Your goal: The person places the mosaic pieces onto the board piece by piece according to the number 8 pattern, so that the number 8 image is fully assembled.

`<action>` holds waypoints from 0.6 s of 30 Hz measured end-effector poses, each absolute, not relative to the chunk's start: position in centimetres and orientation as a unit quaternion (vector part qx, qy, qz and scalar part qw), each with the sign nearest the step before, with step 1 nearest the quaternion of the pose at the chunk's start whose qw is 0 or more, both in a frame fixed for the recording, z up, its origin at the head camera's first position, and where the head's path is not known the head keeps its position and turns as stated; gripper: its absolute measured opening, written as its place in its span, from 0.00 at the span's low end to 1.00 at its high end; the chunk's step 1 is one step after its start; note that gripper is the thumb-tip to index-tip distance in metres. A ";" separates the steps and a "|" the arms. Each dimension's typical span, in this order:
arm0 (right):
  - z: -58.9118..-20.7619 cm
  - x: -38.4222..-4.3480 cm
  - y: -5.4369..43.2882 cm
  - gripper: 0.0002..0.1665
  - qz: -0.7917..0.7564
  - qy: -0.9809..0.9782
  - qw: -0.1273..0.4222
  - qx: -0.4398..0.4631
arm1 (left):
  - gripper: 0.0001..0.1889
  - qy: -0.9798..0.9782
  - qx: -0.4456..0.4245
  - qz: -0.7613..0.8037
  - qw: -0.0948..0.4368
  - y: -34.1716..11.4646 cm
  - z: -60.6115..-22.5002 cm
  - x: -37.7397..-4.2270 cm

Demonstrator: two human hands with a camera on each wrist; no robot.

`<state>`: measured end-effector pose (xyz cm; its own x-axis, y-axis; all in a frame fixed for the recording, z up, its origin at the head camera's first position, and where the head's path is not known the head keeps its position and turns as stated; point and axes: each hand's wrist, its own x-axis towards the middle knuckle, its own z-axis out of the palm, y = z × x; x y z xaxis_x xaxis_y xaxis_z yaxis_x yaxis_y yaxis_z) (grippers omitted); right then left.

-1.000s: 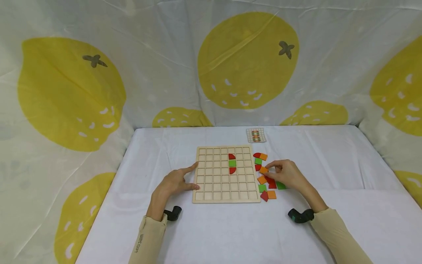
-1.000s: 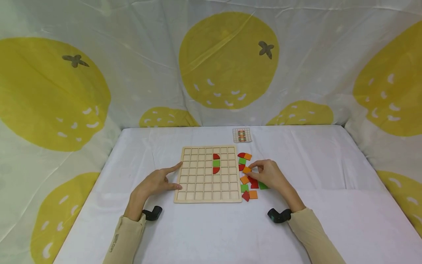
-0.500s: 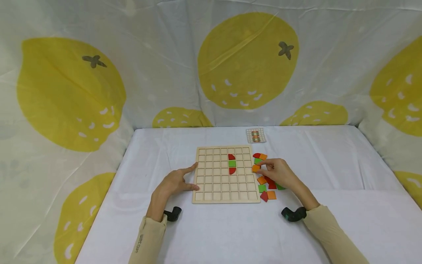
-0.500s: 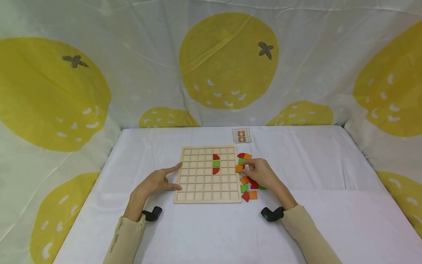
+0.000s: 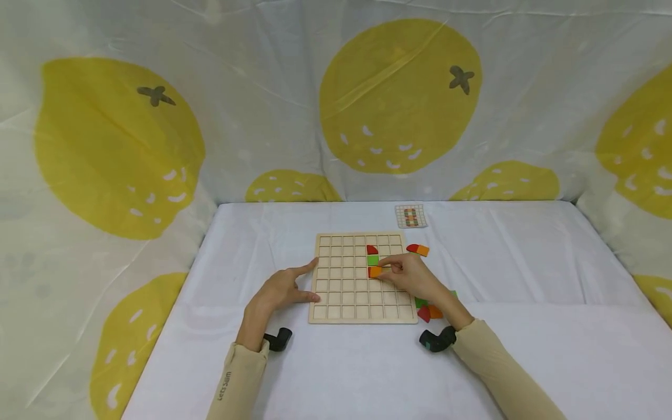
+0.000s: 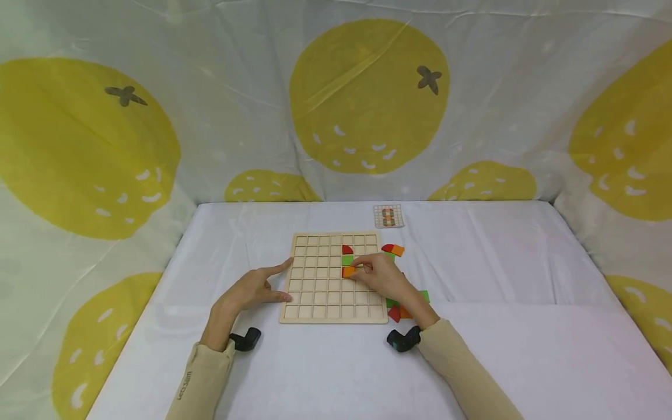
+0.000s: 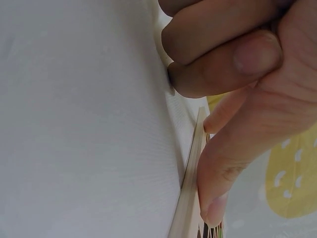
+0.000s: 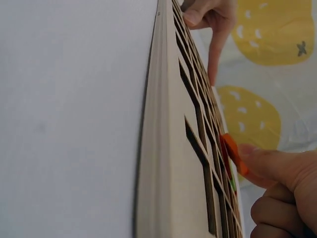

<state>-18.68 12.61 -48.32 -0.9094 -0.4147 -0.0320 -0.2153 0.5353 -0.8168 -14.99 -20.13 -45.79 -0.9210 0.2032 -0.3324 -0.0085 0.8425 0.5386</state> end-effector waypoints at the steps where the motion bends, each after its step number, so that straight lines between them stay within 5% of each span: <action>1: -48.4 -18.7 12.3 0.16 -0.448 0.868 0.111 -0.183 | 0.51 0.941 0.051 0.276 0.192 -20.1 -45.8 -15.0; 18: -48.3 -19.0 10.3 0.18 -0.444 0.870 0.117 -0.183 | 0.51 0.941 0.039 0.273 0.196 -19.9 -45.6 -15.1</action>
<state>-19.03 10.26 -48.31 -0.9058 -0.4217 -0.0420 -0.2135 0.5397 -0.8143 -15.10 -19.87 -45.63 -0.9200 0.1808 -0.3478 -0.0332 0.8482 0.5286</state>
